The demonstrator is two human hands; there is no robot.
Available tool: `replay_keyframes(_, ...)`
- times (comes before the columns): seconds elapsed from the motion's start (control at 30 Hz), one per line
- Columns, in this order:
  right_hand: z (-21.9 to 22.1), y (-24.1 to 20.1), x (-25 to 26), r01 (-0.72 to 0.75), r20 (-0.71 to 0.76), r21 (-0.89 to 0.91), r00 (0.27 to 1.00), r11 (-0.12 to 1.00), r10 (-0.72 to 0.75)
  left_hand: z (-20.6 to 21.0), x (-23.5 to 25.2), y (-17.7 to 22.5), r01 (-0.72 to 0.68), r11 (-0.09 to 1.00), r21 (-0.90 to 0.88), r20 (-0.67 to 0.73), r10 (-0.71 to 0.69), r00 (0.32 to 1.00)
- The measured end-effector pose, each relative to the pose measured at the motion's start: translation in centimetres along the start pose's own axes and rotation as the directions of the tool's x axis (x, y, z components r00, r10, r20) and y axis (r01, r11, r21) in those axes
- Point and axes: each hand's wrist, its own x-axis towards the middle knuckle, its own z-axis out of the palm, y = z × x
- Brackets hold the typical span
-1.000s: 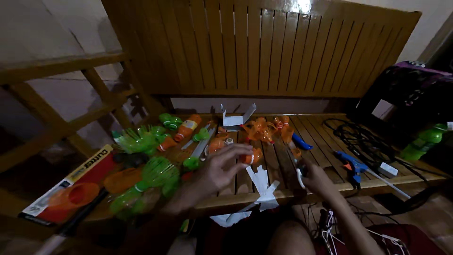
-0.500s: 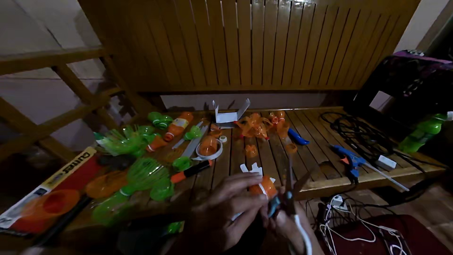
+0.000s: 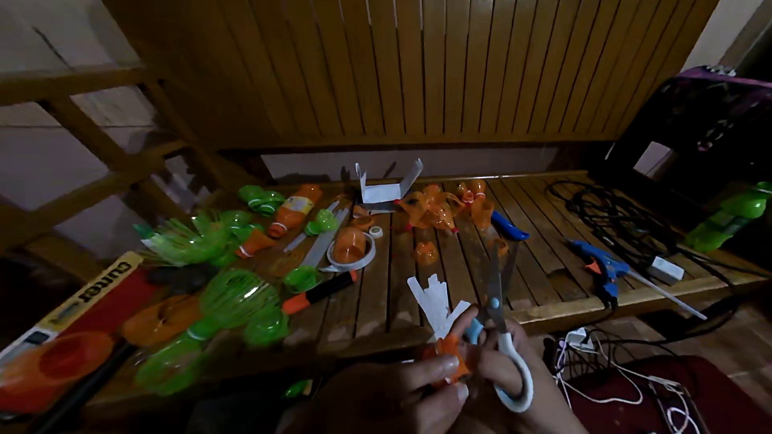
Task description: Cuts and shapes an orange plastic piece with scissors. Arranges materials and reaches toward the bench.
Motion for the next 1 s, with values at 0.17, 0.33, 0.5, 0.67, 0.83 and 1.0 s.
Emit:
replay_keyframes(0.17,0.2,0.3,0.7,0.225,-0.045,-0.251,0.969,0.941,-0.244,1.5,-0.9,-0.5,0.361,0.919,-0.158,-0.170,-0.385,0.907)
replay_keyframes(0.33,0.8,0.6,1.0,0.324,-0.055,-0.374,0.928,0.869,-0.369,1.1,0.7,-0.3,0.431,0.857,-0.282,-0.181,-0.489,0.853)
replay_keyframes(0.5,0.8,0.7,-1.2,0.135,0.080,-0.350,0.990,0.927,-0.115,-0.6,1.7,0.0,0.426,0.876,-0.226,-0.244,-0.475,0.846)
replay_keyframes(0.67,2.0,1.3,-2.2,0.054,0.194,-0.476,0.980,0.878,0.045,-0.8,2.0,-0.5,0.312,0.934,-0.177,-0.332,-0.355,0.874)
replay_keyframes(0.83,2.6,0.9,-1.8,0.125,0.152,-0.576,0.987,0.808,-0.045,-0.9,1.8,-0.3,0.311,0.929,-0.200,-0.316,-0.361,0.877)
replay_keyframes(1.0,2.5,1.2,-1.6,0.168,0.135,-0.609,0.985,0.775,-0.107,-0.4,1.5,-0.2,0.320,0.907,-0.275,-0.298,-0.397,0.868)
